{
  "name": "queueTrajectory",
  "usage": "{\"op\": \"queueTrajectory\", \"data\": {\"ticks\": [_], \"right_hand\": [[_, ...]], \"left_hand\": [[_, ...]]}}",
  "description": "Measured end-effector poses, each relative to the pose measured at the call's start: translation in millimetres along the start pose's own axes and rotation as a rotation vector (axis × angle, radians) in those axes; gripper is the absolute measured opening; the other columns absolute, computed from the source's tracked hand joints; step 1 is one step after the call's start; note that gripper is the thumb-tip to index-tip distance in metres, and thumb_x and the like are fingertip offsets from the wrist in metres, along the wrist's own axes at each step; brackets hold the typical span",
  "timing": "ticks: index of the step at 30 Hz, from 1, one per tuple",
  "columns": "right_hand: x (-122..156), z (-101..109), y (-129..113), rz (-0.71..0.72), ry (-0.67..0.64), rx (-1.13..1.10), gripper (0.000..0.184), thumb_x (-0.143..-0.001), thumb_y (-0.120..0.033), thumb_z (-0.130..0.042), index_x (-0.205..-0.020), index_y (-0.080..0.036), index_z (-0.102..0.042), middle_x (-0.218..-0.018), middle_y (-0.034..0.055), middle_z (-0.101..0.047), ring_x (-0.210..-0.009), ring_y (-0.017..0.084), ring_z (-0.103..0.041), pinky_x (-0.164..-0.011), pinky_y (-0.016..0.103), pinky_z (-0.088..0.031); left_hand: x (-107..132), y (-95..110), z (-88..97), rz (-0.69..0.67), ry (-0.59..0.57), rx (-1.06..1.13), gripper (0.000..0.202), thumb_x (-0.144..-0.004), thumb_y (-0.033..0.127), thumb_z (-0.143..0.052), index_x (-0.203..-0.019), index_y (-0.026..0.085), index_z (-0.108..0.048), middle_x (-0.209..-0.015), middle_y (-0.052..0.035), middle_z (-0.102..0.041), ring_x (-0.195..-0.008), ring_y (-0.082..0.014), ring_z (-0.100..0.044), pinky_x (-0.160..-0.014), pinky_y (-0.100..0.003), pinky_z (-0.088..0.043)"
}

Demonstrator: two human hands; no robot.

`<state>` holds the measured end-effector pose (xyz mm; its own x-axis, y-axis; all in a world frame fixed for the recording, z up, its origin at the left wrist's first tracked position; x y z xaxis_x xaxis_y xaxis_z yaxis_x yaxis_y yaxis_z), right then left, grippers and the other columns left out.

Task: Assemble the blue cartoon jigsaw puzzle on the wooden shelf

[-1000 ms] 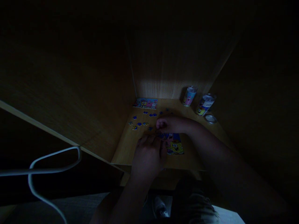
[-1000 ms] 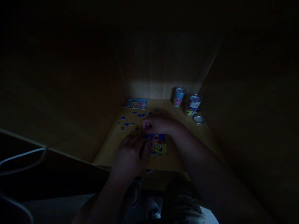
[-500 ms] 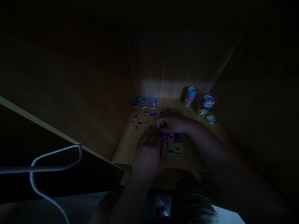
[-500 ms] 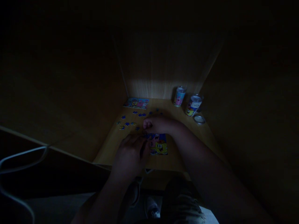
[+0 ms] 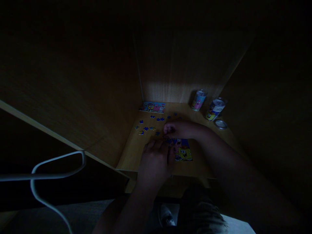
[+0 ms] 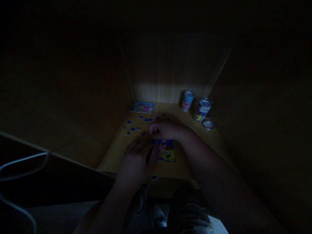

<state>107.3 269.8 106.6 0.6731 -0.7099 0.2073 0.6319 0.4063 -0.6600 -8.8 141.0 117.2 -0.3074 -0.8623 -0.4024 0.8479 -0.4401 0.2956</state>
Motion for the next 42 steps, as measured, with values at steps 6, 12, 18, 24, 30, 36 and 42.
{"op": "queueTrajectory", "data": {"ticks": [6, 12, 18, 24, 30, 36, 42], "right_hand": [[1.6, 1.4, -3.0, -0.01, 0.008, 0.014, 0.009, -0.09, -0.024, -0.07, -0.098, -0.019, -0.071, -0.086, 0.0, -0.071, -0.075, 0.013, -0.062, -0.066, 0.024, -0.044], [2.1, 1.2, -5.1, -0.013, 0.003, 0.015, 0.007, -0.092, -0.023, -0.07, -0.098, -0.018, -0.07, -0.083, -0.0003, -0.069, -0.073, 0.013, -0.06, -0.064, 0.024, -0.043], [2.9, 2.5, -5.9, -0.011, 0.015, 0.027, 0.008, -0.09, -0.019, -0.07, -0.098, -0.019, -0.072, -0.087, 0.0006, -0.072, -0.075, 0.013, -0.062, -0.065, 0.025, -0.043], [3.6, 1.3, -7.2, -0.028, 0.005, -0.024, 0.005, -0.091, -0.019, -0.069, -0.096, -0.018, -0.07, -0.082, -0.0007, -0.07, -0.071, 0.012, -0.06, -0.065, 0.024, -0.043], [3.7, 3.2, -9.3, -0.007, 0.025, 0.016, 0.005, -0.09, -0.018, -0.07, -0.095, -0.019, -0.072, -0.082, -0.0009, -0.07, -0.072, 0.013, -0.06, -0.066, 0.025, -0.042], [2.0, 2.2, -7.1, -0.001, 0.028, 0.014, 0.006, -0.09, -0.016, -0.07, -0.095, -0.018, -0.071, -0.082, -0.0013, -0.069, -0.071, 0.012, -0.058, -0.064, 0.025, -0.041], [2.5, 1.4, -7.4, -0.004, 0.012, 0.006, 0.005, -0.091, -0.017, -0.069, -0.096, -0.018, -0.07, -0.081, -0.0017, -0.068, -0.072, 0.012, -0.059, -0.065, 0.024, -0.041]], "left_hand": [[0.5, -0.2, 0.5, 0.003, 0.009, 0.004, 0.009, -0.103, 0.023, -0.062, -0.098, 0.02, -0.07, -0.105, -0.0105, -0.074, -0.102, -0.0311, -0.066, -0.093, -0.05, -0.054], [0.6, 0.7, 0.3, -0.004, 0.004, 0.008, 0.009, -0.102, 0.021, -0.061, -0.1, 0.019, -0.069, -0.109, -0.0109, -0.074, -0.103, -0.0311, -0.066, -0.094, -0.05, -0.054], [1.0, 0.2, -0.7, 0.0, 0.009, 0.001, 0.01, -0.103, 0.023, -0.061, -0.099, 0.02, -0.07, -0.105, -0.0105, -0.074, -0.102, -0.0308, -0.066, -0.094, -0.05, -0.054], [0.1, 0.6, 0.5, -0.008, 0.009, -0.002, 0.01, -0.103, 0.023, -0.061, -0.101, 0.02, -0.07, -0.108, -0.0103, -0.074, -0.103, -0.031, -0.066, -0.094, -0.049, -0.054], [0.3, 0.4, -0.3, 0.001, -0.004, -0.009, 0.01, -0.103, 0.023, -0.061, -0.099, 0.02, -0.07, -0.103, -0.0096, -0.073, -0.102, -0.0309, -0.066, -0.093, -0.05, -0.054], [0.5, -0.2, -1.4, 0.005, 0.006, -0.013, 0.011, -0.103, 0.024, -0.061, -0.101, 0.019, -0.07, -0.104, -0.0101, -0.073, -0.102, -0.031, -0.065, -0.095, -0.051, -0.054], [-1.0, 0.8, 0.3, -0.006, 0.013, 0.0, 0.01, -0.103, 0.023, -0.061, -0.098, 0.02, -0.07, -0.104, -0.01, -0.073, -0.101, -0.0307, -0.065, -0.093, -0.05, -0.055]]}}
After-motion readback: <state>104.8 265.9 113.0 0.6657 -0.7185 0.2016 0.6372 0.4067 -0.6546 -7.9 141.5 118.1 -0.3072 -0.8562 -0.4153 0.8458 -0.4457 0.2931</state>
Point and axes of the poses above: each hand's wrist, its own x-axis away from the middle knuckle, its own z-axis out of the back of the hand, y = z × x, the point moved 6 cm from there along -x, towards the middle knuckle
